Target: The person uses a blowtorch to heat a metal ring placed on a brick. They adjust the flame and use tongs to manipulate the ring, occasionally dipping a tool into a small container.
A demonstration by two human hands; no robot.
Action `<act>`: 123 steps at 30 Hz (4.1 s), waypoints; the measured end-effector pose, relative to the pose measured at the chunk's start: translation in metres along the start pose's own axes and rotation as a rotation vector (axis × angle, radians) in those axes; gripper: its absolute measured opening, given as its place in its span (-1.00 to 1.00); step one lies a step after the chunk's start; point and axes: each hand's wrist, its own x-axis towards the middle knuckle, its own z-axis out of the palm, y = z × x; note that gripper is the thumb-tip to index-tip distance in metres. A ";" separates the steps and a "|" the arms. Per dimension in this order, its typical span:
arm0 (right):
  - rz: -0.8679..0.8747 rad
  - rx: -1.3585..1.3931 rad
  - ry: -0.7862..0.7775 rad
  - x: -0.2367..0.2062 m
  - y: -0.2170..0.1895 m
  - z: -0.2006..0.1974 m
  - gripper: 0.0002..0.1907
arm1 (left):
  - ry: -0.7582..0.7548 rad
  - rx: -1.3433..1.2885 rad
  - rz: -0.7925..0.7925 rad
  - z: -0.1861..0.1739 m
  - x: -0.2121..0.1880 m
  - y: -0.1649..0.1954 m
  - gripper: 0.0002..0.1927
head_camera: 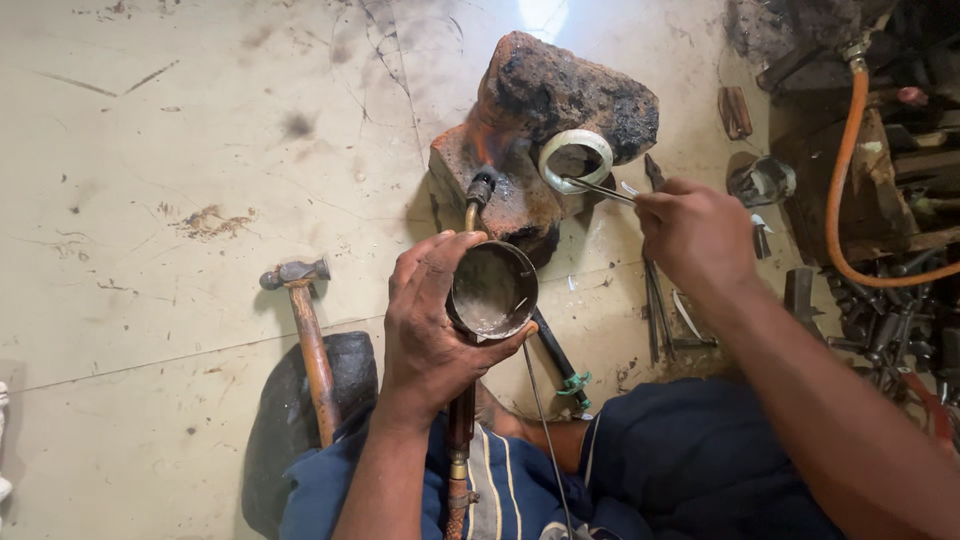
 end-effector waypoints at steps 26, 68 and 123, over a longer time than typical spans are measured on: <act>0.052 0.021 -0.041 0.002 0.000 -0.005 -0.87 | -0.045 -0.018 -0.004 0.001 0.000 -0.002 -0.06; -0.339 0.214 -0.011 -0.061 -0.091 -0.107 -0.76 | -0.061 -0.145 -0.015 0.003 -0.002 0.000 -0.03; -0.183 0.303 -0.039 -0.046 -0.096 -0.119 -0.79 | -0.024 -0.157 0.017 0.002 0.001 0.001 -0.04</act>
